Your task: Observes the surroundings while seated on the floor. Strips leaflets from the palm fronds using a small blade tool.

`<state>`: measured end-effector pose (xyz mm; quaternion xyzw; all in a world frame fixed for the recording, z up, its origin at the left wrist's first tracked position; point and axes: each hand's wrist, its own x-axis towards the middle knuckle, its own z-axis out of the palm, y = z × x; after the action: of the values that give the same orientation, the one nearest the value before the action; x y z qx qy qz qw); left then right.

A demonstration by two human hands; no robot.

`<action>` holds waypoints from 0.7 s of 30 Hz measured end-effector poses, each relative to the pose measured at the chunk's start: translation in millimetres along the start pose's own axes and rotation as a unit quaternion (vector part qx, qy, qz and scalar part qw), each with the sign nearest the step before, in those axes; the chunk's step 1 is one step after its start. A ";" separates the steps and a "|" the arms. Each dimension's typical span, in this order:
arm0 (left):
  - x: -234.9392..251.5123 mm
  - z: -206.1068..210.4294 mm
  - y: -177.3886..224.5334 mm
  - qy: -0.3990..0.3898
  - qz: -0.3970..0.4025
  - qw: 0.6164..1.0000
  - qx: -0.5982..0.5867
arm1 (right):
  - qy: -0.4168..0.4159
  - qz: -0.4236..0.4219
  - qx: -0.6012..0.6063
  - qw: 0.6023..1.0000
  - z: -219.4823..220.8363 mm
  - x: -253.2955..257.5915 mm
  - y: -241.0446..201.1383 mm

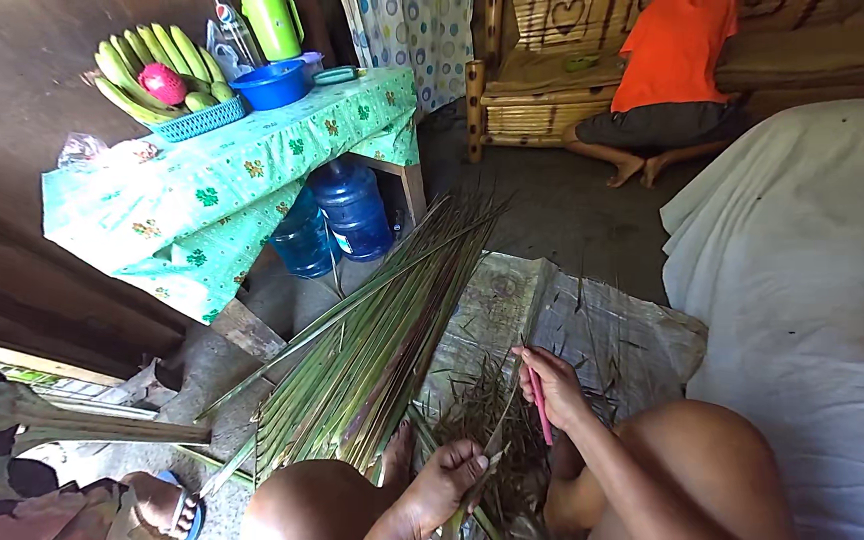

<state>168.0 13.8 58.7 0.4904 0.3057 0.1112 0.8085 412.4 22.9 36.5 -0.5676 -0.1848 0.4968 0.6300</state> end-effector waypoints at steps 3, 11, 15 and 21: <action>-0.6 -2.6 -3.1 -0.018 0.012 1.000 0.009 | 0.004 -0.009 0.008 1.000 -4.5 3.2 -3.8; -3.8 -3.6 -2.8 -0.027 0.015 0.999 0.018 | 0.029 -0.044 0.015 0.998 -8.5 7.4 -13.7; -5.5 -2.4 -1.0 -0.043 0.010 0.999 0.008 | 0.056 -0.071 0.014 0.996 -11.5 11.3 -20.5; -7.7 -4.9 -1.6 -0.064 0.011 0.998 -0.007 | 0.072 -0.098 0.019 0.992 -22.0 20.1 -40.6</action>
<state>158.8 12.9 58.7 0.4946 0.2467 0.0902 0.8285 455.7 33.6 60.0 -0.5686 -0.1845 0.3938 0.6983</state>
